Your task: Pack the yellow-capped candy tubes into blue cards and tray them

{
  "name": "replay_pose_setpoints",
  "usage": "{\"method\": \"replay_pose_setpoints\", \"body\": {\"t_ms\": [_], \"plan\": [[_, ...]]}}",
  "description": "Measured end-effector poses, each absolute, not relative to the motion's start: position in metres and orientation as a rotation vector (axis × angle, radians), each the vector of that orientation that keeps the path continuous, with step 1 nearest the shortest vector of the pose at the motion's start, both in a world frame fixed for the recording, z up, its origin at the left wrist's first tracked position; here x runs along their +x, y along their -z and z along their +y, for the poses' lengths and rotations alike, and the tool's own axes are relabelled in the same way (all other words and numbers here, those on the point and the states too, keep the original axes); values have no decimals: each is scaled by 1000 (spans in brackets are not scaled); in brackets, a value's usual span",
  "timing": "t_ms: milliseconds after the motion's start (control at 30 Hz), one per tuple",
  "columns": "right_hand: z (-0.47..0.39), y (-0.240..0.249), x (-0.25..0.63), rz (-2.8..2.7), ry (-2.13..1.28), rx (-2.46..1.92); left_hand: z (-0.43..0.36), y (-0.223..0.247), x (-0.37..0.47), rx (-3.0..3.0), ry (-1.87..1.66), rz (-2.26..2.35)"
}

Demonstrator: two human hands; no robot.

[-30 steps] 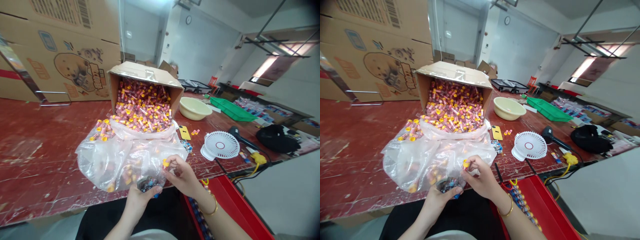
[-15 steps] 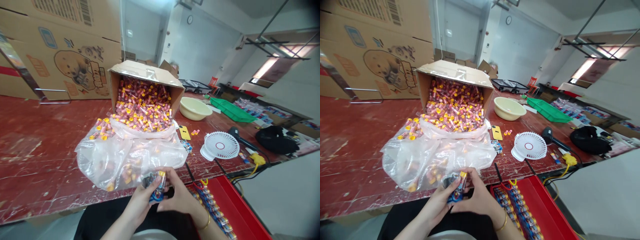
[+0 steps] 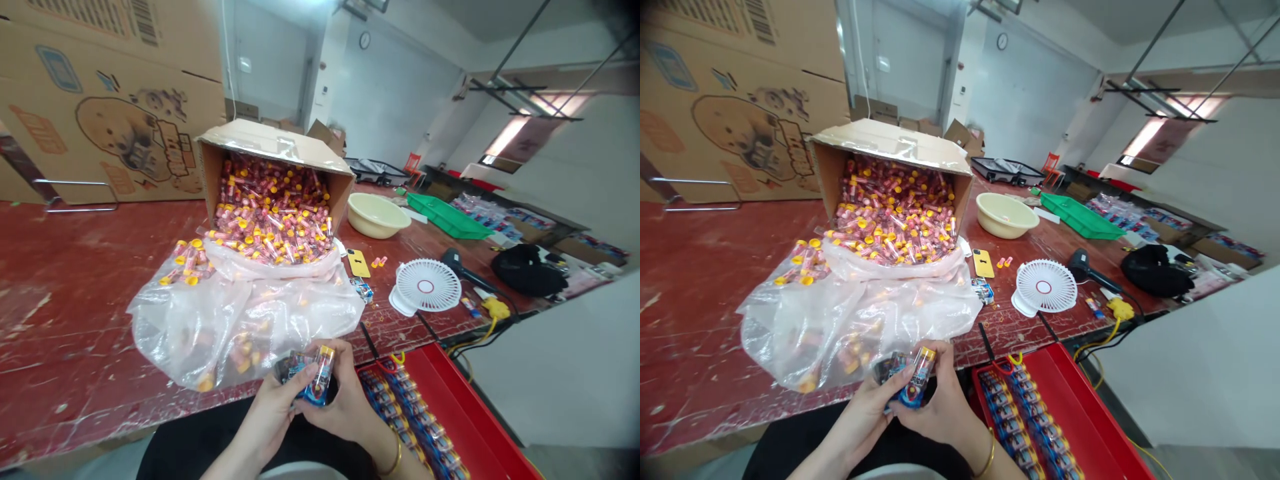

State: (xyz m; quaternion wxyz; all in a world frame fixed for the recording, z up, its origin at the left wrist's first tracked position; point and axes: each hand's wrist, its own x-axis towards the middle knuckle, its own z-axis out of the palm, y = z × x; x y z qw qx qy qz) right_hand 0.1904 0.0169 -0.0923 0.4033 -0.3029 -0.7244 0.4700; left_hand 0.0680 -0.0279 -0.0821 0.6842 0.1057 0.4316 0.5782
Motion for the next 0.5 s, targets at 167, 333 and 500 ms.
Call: {"method": "replay_pose_setpoints", "body": {"t_ms": [167,333,500], "plan": [[17,95,193,-1782,-1261,-804,-28,79,71,318,-1282,942],[16,94,194,-1820,-1249,-771,-27,79,74,279,-1268,979],[15,95,192,-1803,-1227,-762,-26,76,76,266,-1278,980]]}}
